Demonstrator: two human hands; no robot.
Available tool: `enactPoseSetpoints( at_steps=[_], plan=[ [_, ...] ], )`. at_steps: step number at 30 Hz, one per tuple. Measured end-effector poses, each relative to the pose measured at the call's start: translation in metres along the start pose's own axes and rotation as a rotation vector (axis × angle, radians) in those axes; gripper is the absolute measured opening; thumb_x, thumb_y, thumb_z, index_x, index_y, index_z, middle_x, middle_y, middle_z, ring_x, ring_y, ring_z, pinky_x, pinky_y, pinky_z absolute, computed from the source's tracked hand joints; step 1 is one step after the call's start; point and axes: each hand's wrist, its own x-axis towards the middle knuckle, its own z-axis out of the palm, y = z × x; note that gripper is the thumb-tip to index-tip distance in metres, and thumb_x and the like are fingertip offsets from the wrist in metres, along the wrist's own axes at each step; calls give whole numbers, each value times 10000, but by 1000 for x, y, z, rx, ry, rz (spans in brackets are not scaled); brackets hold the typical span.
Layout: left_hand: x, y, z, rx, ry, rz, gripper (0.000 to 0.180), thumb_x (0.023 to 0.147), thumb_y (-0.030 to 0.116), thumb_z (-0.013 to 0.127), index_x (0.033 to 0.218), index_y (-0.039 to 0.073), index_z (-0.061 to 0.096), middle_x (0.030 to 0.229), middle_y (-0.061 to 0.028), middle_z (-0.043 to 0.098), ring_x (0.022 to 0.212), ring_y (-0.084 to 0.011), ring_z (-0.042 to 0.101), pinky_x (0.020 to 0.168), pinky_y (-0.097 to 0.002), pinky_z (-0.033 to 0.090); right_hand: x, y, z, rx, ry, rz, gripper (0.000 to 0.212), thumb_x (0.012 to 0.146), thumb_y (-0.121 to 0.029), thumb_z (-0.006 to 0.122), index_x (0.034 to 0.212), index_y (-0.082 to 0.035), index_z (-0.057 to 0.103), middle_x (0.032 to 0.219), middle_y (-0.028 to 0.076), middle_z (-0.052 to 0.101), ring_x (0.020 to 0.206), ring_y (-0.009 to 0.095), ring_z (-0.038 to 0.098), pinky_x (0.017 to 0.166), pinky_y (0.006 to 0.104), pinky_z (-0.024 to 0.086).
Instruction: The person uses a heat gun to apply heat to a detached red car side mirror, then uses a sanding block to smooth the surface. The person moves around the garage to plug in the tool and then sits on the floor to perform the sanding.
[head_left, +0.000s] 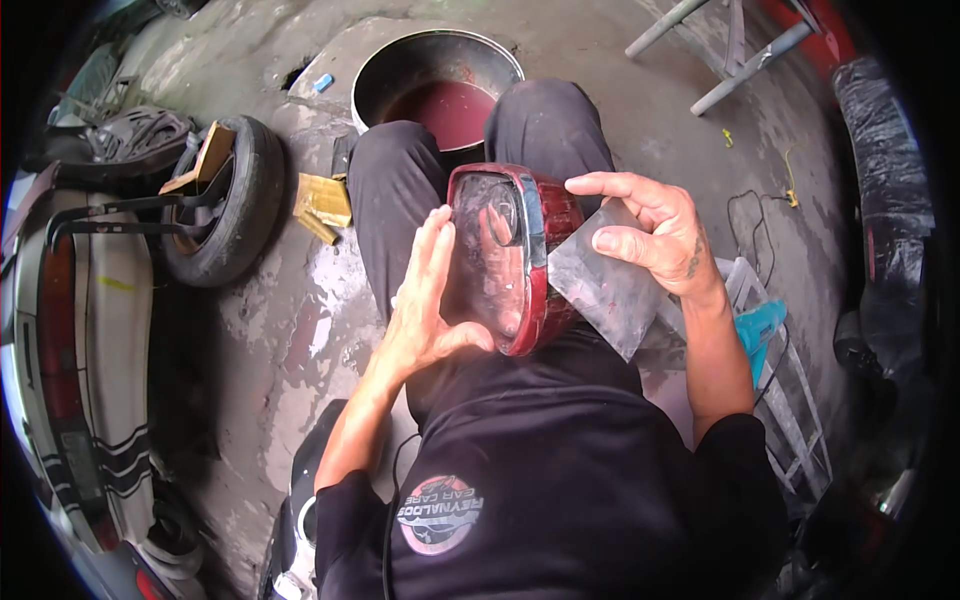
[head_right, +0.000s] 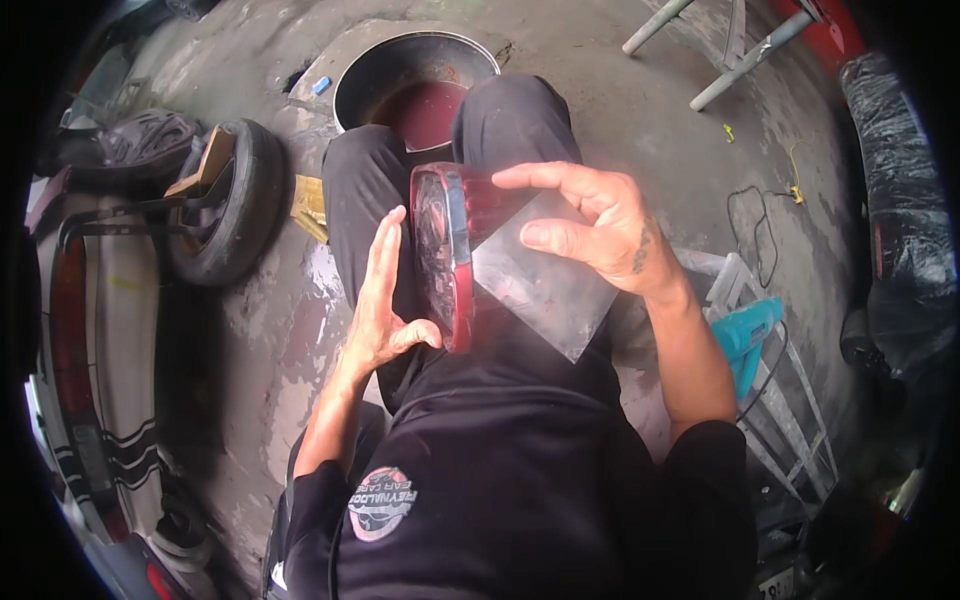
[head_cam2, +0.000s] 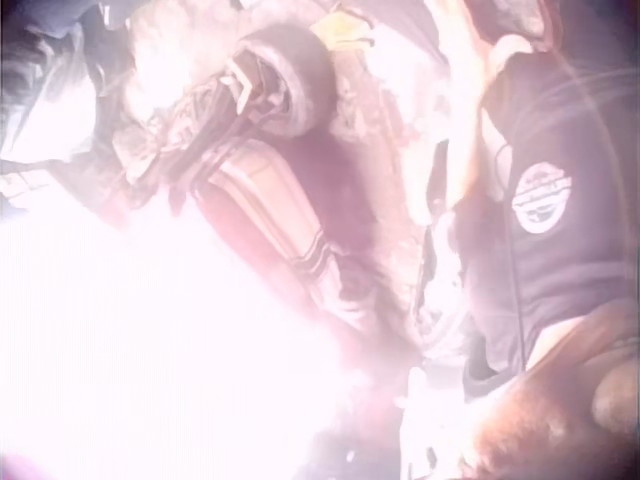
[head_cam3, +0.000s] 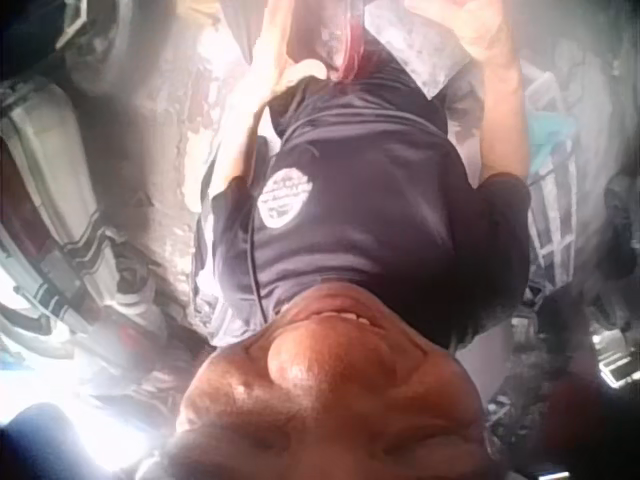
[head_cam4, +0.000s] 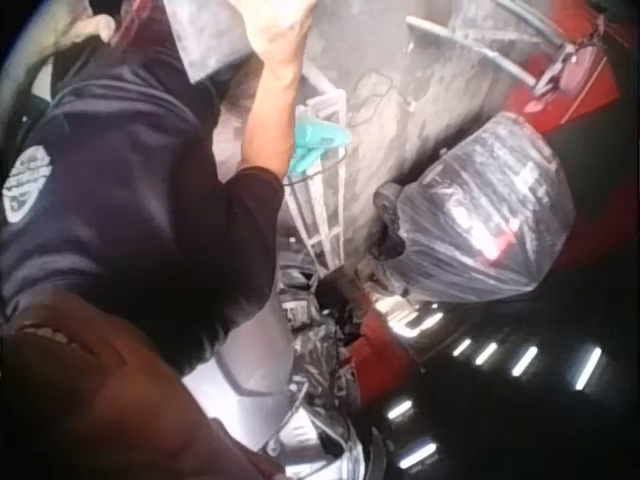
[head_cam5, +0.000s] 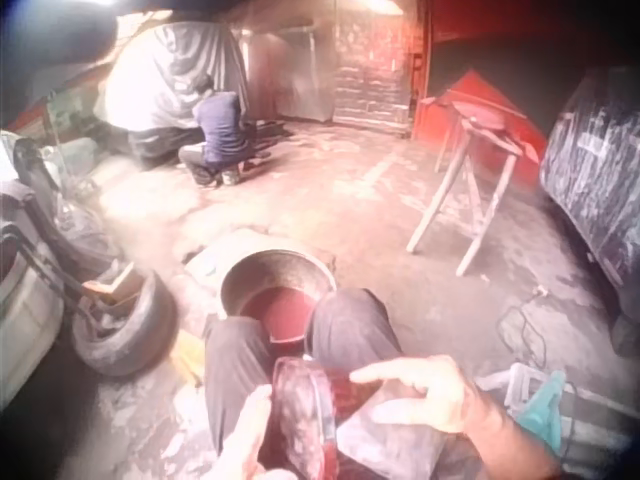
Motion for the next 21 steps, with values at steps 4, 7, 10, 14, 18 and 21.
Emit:
enactPoseSetpoints(
  at_steps=[4,7,10,14,18,21],
  plan=[
    [-4,-1,-2,51,-100,-32,1271,631,710,797,1585,35,300,1625,-305,234,1498,-501,269,1184,-564,317,-4,-10,1,-30,44,4,477,879,-59,774,1323,40,632,1020,5,689,916,46,589,817,208,472],
    [-20,7,12,-21,-115,3,1268,612,742,781,1575,51,331,1615,-307,245,1478,-510,303,1170,-562,346,-8,-13,-2,-65,26,46,469,882,-64,771,1315,52,632,1063,20,689,934,51,593,826,211,475],
    [-17,9,-8,12,-2,10,1015,772,661,759,1504,27,456,1533,-282,411,1404,-465,439,1150,-515,375,-5,-9,2,34,-1,50,436,895,-59,749,1302,51,641,1112,41,689,946,63,603,832,223,486],
    [17,-31,-36,0,616,-295,562,1033,360,625,1438,-17,521,1269,-164,628,1244,-261,586,1071,-418,442,-5,-6,6,31,29,17,444,847,-80,771,1260,51,673,981,19,705,778,46,577,694,219,437],
    [49,-165,-75,-402,472,-740,537,1074,375,518,1451,-7,502,1329,-152,629,1226,-233,607,1061,-345,461,2,-11,2,-109,11,-34,430,834,-99,786,1234,30,699,987,10,711,739,26,528,671,203,410],
    [81,-222,-75,-456,102,-653,554,1088,421,409,1414,-14,516,1364,-207,613,1258,-306,604,1111,-419,452,-1,-13,-4,-83,7,-7,433,823,-105,795,1230,12,708,964,1,707,722,17,491,665,193,399]
  ],
)
